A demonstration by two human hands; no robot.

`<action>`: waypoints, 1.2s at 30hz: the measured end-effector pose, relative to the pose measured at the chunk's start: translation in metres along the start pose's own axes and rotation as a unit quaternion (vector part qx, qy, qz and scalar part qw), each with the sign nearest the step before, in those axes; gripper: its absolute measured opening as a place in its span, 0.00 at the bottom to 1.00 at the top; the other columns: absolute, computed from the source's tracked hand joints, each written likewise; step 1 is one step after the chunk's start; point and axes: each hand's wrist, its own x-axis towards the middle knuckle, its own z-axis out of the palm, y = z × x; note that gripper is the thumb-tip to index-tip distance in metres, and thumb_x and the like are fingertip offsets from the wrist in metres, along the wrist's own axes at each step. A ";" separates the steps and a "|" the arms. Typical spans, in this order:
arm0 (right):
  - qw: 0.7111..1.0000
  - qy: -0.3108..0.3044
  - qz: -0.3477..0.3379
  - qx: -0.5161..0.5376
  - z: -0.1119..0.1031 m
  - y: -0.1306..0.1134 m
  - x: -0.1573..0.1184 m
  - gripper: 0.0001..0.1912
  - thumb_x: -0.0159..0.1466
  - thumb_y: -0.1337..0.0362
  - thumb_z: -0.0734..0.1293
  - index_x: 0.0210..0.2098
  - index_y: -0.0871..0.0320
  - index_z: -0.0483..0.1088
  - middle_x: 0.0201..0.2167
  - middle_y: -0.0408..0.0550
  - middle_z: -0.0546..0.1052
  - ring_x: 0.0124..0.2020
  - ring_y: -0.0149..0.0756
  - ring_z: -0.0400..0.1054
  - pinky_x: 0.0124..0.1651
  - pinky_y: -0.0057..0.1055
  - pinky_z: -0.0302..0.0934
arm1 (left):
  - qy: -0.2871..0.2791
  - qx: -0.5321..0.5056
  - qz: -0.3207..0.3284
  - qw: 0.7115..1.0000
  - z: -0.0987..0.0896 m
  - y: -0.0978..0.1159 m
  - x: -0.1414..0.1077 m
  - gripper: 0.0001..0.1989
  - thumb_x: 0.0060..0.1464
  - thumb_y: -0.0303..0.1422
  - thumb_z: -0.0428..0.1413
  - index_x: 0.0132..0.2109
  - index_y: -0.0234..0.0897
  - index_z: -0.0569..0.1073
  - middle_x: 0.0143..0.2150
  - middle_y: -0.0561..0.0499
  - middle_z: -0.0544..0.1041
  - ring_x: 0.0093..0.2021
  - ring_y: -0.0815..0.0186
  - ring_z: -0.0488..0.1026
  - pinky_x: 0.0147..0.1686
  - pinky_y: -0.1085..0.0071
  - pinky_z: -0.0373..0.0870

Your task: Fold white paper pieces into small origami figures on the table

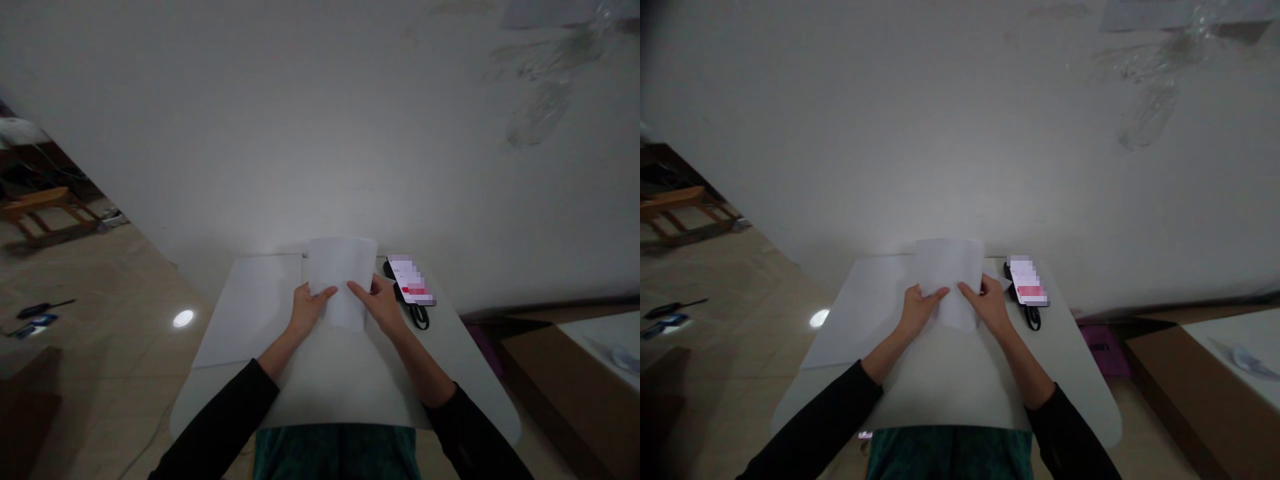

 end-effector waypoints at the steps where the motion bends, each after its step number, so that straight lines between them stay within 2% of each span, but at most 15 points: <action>1: 1.000 0.005 0.000 0.023 -0.003 -0.002 0.002 0.18 0.54 0.53 0.72 0.38 0.59 0.75 0.38 0.52 0.81 0.36 0.44 0.76 0.39 0.41 0.72 | -0.006 -0.003 -0.003 1.000 0.000 0.000 0.001 0.17 0.43 0.37 0.67 0.38 0.30 0.79 0.38 0.42 0.82 0.34 0.58 0.79 0.38 0.62 0.77; 3: 0.998 0.008 0.007 0.069 -0.009 -0.005 0.005 0.19 0.53 0.54 0.73 0.40 0.58 0.75 0.37 0.51 0.81 0.36 0.43 0.76 0.40 0.40 0.72 | -0.014 -0.005 -0.008 1.000 -0.001 -0.002 0.003 0.17 0.42 0.37 0.67 0.38 0.30 0.79 0.38 0.42 0.82 0.35 0.58 0.79 0.39 0.62 0.77; 6: 0.994 0.015 0.018 0.105 -0.019 -0.009 0.011 0.16 0.51 0.55 0.75 0.35 0.58 0.76 0.33 0.49 0.82 0.33 0.40 0.76 0.38 0.37 0.72 | -0.027 -0.006 -0.019 0.999 -0.002 -0.005 0.006 0.17 0.41 0.37 0.68 0.38 0.30 0.79 0.38 0.42 0.82 0.34 0.59 0.79 0.38 0.62 0.77; 10: 0.994 0.041 0.029 0.096 -0.030 -0.014 0.015 0.16 0.47 0.54 0.77 0.27 0.59 0.75 0.24 0.46 0.79 0.23 0.35 0.72 0.27 0.32 0.69 | -0.028 0.003 -0.030 0.999 -0.003 -0.003 0.008 0.18 0.40 0.37 0.68 0.38 0.30 0.79 0.38 0.41 0.82 0.33 0.59 0.79 0.36 0.63 0.76; 12: 0.994 0.053 0.034 0.084 -0.035 -0.018 0.015 0.16 0.46 0.54 0.77 0.24 0.60 0.74 0.20 0.44 0.77 0.17 0.31 0.67 0.20 0.28 0.64 | -0.032 0.018 -0.041 0.998 -0.004 -0.001 0.008 0.19 0.39 0.38 0.68 0.37 0.29 0.78 0.37 0.41 0.82 0.31 0.60 0.78 0.33 0.65 0.76; 14: 0.993 0.066 0.033 0.087 -0.039 -0.022 0.014 0.16 0.46 0.55 0.77 0.24 0.60 0.74 0.18 0.43 0.76 0.15 0.28 0.64 0.17 0.26 0.61 | -0.049 0.036 -0.055 0.997 -0.005 0.001 0.008 0.19 0.38 0.38 0.68 0.36 0.29 0.78 0.36 0.42 0.82 0.30 0.61 0.77 0.31 0.67 0.74; 17: 0.987 0.095 0.027 0.126 -0.043 -0.024 0.013 0.15 0.43 0.60 0.79 0.27 0.60 0.76 0.21 0.43 0.78 0.19 0.28 0.67 0.23 0.26 0.64 | -0.076 0.056 -0.074 0.993 -0.009 0.002 0.007 0.18 0.39 0.37 0.67 0.37 0.28 0.78 0.36 0.42 0.82 0.29 0.63 0.76 0.29 0.70 0.72; 22: 0.976 0.144 0.015 0.165 -0.046 -0.019 0.017 0.18 0.40 0.65 0.80 0.30 0.58 0.76 0.24 0.42 0.79 0.23 0.29 0.71 0.31 0.28 0.68 | -0.088 0.081 -0.079 0.990 -0.012 0.001 0.005 0.15 0.41 0.35 0.66 0.35 0.29 0.77 0.34 0.43 0.81 0.29 0.64 0.76 0.29 0.71 0.71; 25: 0.977 0.135 0.012 0.165 -0.046 -0.016 0.018 0.20 0.41 0.64 0.79 0.33 0.58 0.77 0.26 0.44 0.80 0.25 0.31 0.72 0.31 0.30 0.68 | -0.098 0.087 -0.077 0.988 -0.012 0.000 0.005 0.14 0.41 0.34 0.66 0.35 0.29 0.78 0.35 0.44 0.82 0.30 0.64 0.76 0.30 0.71 0.72; 30: 0.977 0.158 0.037 0.141 -0.047 -0.010 0.018 0.19 0.41 0.61 0.80 0.31 0.60 0.77 0.25 0.46 0.80 0.23 0.32 0.71 0.27 0.30 0.67 | -0.110 0.104 -0.084 0.985 -0.012 0.000 0.006 0.14 0.42 0.34 0.66 0.35 0.29 0.78 0.34 0.44 0.81 0.29 0.64 0.76 0.28 0.72 0.70; 36: 0.975 0.167 0.023 0.143 -0.051 -0.011 0.017 0.17 0.47 0.55 0.77 0.32 0.60 0.78 0.24 0.45 0.80 0.23 0.34 0.72 0.30 0.33 0.70 | -0.108 0.144 -0.084 0.980 -0.019 0.001 0.008 0.13 0.41 0.35 0.66 0.33 0.30 0.77 0.32 0.45 0.81 0.27 0.64 0.75 0.25 0.73 0.68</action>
